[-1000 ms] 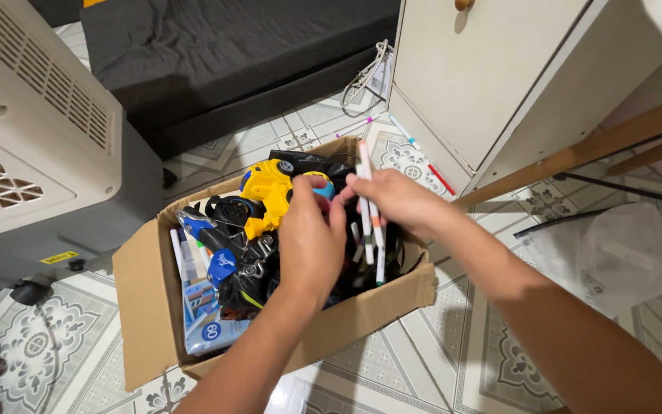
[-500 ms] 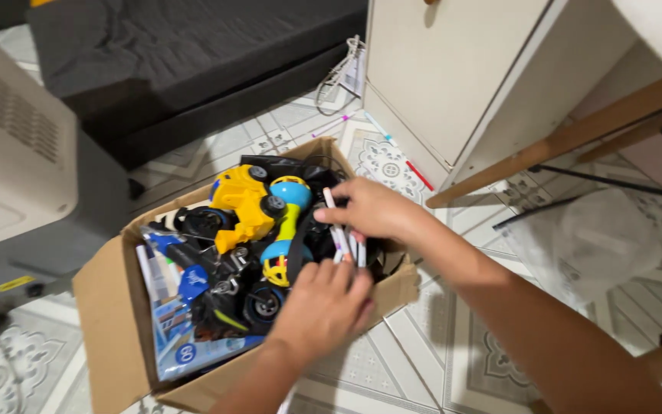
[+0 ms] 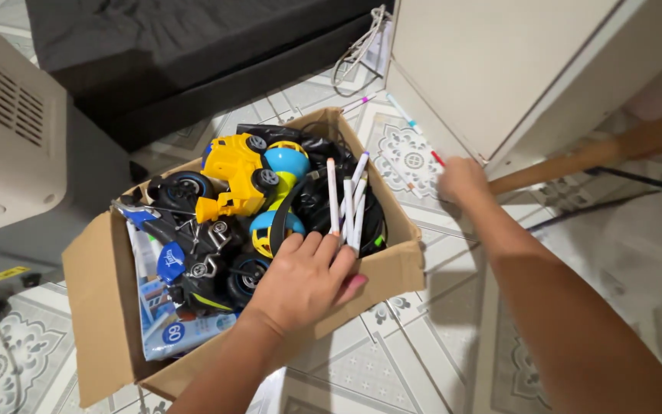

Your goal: Picking up toys and other items from the floor and putting them into a cardboard box

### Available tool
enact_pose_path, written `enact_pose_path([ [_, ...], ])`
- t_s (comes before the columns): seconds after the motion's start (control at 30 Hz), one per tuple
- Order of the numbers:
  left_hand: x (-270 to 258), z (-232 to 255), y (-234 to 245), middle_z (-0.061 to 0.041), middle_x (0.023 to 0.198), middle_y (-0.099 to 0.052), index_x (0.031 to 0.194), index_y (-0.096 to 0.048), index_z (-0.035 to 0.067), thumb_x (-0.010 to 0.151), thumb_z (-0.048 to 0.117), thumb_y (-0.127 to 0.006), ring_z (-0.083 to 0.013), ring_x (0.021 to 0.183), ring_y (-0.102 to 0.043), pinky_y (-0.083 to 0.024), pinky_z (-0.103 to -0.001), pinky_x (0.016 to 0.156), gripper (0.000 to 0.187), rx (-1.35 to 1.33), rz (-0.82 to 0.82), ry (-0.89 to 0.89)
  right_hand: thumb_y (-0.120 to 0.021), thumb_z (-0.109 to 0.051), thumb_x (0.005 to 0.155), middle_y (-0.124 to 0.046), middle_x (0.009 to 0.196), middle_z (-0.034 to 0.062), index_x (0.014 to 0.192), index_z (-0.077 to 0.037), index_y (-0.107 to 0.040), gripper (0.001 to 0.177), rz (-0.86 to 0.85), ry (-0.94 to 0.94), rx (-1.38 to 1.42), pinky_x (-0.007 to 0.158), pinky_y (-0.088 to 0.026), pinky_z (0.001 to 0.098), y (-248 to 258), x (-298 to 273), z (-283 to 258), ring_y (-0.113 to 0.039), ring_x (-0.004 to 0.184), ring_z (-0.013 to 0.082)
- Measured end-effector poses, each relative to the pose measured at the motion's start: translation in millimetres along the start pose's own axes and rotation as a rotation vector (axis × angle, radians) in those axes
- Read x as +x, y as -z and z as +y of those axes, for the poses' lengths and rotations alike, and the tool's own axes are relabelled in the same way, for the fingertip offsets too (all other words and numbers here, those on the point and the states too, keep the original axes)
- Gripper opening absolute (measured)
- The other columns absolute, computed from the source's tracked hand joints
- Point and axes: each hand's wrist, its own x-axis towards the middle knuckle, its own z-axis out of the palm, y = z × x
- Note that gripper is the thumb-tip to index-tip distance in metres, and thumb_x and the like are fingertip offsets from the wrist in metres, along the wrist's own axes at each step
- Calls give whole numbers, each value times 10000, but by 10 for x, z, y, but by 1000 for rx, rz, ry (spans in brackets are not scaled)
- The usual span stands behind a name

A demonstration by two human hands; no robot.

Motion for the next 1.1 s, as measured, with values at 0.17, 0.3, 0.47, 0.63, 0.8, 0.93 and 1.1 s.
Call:
enact_pose_path([
  [0.17,5,-89,-103,-111,815,-539,903,-520,98,976,418,-347,-276,699,-539,-403,-372,659,370,-2,9,28,-570,-218,864,-602,1100,296,1182,33,-615,407,-18,-25,10,852,-508,577,-77,-123,-282,-601,1067,481],
  [0.3,0,-106,-135,-114,818,-542,915,-519,96,983,441,-321,-278,702,-544,-406,-375,664,403,-3,3,45,-421,-129,961,-556,1167,299,1264,91,-534,391,54,-84,56,912,-455,595,-164,-195,-381,-537,1143,500],
  [0.47,-3,-104,-149,-109,828,-547,942,-526,99,980,452,-320,-274,715,-547,-408,-369,673,411,-5,-11,62,-565,-172,888,-627,1101,286,1199,64,-587,391,14,-96,105,867,-500,566,-289,-53,-321,-607,1077,474],
  [0.63,37,-93,-85,-101,855,-522,1003,-513,99,979,460,-317,-281,754,-544,-402,-372,681,412,-20,-7,85,-597,-86,890,-498,1200,342,1203,91,-524,366,18,-43,403,953,-455,590,259,-709,-881,-537,1124,552],
  [0.8,65,-91,-52,-111,906,-478,1071,-501,93,964,446,-355,-297,803,-514,-397,-389,725,397,-42,42,119,-526,-311,921,-506,1176,277,1256,-13,-468,452,-114,105,154,926,-467,605,-419,-412,-799,-523,1157,519],
  [0.93,66,-90,-58,-112,908,-474,1054,-501,95,959,441,-359,-307,852,-529,-407,-400,792,386,-23,54,115,-435,-349,923,-531,1225,281,1318,10,-359,539,-217,84,90,960,-423,618,-562,-260,-715,-504,1203,498],
  [1.1,56,-87,-61,-109,916,-473,1054,-492,99,951,433,-380,-305,896,-539,-406,-420,862,367,4,69,118,-510,-196,865,-576,581,164,864,-11,-612,212,-211,153,593,477,-462,412,-388,-271,-541,-584,465,292],
])
